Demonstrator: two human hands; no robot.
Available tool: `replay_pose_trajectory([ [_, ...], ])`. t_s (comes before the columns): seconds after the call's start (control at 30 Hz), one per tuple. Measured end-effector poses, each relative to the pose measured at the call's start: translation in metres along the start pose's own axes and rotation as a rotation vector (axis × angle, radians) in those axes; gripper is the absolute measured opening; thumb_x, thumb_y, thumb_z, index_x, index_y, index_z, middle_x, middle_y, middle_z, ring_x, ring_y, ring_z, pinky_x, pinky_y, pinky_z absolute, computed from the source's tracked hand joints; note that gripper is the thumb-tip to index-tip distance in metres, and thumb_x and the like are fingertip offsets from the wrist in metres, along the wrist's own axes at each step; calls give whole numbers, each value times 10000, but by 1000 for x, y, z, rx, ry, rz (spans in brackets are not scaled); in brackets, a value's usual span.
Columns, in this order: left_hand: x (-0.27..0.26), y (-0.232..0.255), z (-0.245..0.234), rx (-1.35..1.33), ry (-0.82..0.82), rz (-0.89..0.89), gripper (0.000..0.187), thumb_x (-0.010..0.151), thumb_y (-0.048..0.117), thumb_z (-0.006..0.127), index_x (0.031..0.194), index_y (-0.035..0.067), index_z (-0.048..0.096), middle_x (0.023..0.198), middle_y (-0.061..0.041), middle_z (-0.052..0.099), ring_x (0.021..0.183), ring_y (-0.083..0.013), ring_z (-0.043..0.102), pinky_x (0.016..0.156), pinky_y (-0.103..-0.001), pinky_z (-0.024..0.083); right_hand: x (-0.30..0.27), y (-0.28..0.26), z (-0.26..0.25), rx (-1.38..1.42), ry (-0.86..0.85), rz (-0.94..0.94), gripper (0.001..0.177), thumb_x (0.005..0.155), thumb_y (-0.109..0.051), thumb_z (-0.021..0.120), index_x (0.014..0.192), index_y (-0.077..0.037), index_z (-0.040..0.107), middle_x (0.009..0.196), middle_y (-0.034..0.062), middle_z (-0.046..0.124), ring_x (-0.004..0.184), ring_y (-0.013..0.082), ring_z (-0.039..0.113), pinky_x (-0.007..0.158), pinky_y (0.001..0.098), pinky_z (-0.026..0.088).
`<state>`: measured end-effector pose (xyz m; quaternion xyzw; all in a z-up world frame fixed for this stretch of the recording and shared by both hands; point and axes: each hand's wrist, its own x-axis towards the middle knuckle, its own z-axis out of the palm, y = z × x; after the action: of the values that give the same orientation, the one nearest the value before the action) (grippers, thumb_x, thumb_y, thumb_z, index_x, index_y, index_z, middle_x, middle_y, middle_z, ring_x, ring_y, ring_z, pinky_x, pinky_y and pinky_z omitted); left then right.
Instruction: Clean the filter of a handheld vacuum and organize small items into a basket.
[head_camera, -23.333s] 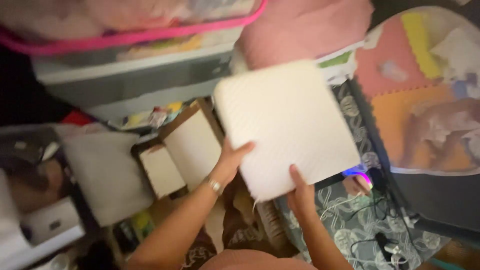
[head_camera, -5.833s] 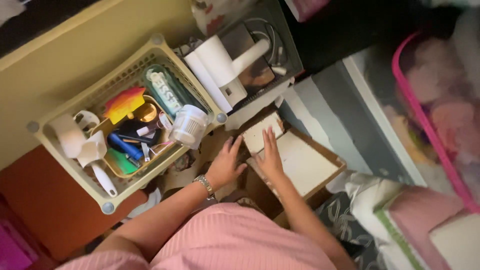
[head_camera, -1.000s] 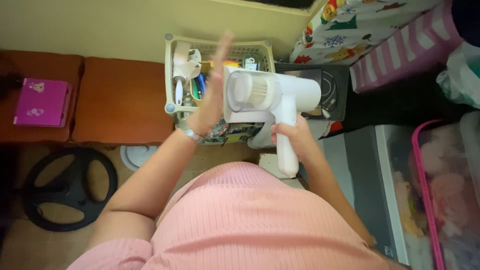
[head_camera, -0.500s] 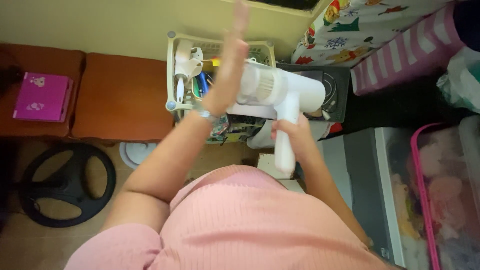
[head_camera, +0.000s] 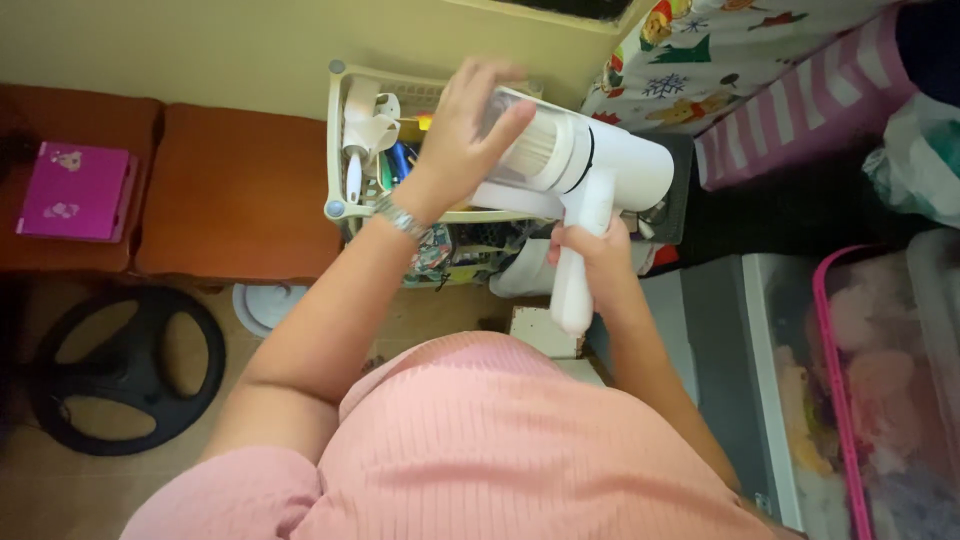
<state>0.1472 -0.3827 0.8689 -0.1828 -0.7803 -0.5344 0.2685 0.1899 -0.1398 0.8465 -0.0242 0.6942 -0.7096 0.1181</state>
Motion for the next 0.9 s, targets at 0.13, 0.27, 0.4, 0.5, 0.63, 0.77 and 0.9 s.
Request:
replay_pose_trajectory([
  [0.13,-17,-1,-8,144,-109,146,642,921,472,776,1330,59,505,1265,-131,568,1227,-324,545,1088,-453,405,0,1,-3,-36,-34,8,209,782,-94,679,962,1,629,777,78,665,623,173,647,592,330,544],
  [0.27,-17,11,-17,189,-205,235,831,779,468,898,1329,16,467,1254,-182,530,1209,-367,514,1069,-480,402,6,14,-7,-39,-49,30,237,769,-94,673,982,-2,623,785,81,670,618,178,651,589,334,545],
  [0.4,-26,23,-20,243,-131,324,842,716,276,957,1361,51,464,1345,-190,502,1296,-408,473,1144,-490,388,5,4,-2,-24,-61,52,268,761,-84,684,1006,-8,605,808,81,670,631,179,644,599,338,544],
  [0.5,-27,20,-22,197,-137,321,869,695,213,974,1371,56,451,1376,-181,490,1316,-408,466,1164,-486,383,4,1,0,-49,-58,54,277,755,-79,688,1010,-12,603,812,76,668,637,175,645,604,336,545],
  [0.63,-26,11,-24,99,-204,282,868,701,180,976,1373,68,439,1418,-184,457,1347,-399,451,1173,-466,390,5,0,-3,-69,-93,46,272,769,-80,697,1016,-4,612,809,71,661,640,168,645,608,328,538],
  [0.77,-26,-4,-26,29,-253,253,869,718,192,969,1378,57,420,1426,-197,438,1347,-383,461,1164,-449,399,8,-1,-2,-112,-102,53,265,771,-82,705,1005,5,616,802,69,657,632,165,644,593,327,538],
  [0.9,-23,-21,-19,45,-242,260,882,737,245,972,1391,63,409,1407,-195,440,1343,-381,467,1161,-443,404,16,7,-2,-115,-87,50,267,764,-75,694,1002,3,603,800,66,660,626,165,649,585,325,549],
])
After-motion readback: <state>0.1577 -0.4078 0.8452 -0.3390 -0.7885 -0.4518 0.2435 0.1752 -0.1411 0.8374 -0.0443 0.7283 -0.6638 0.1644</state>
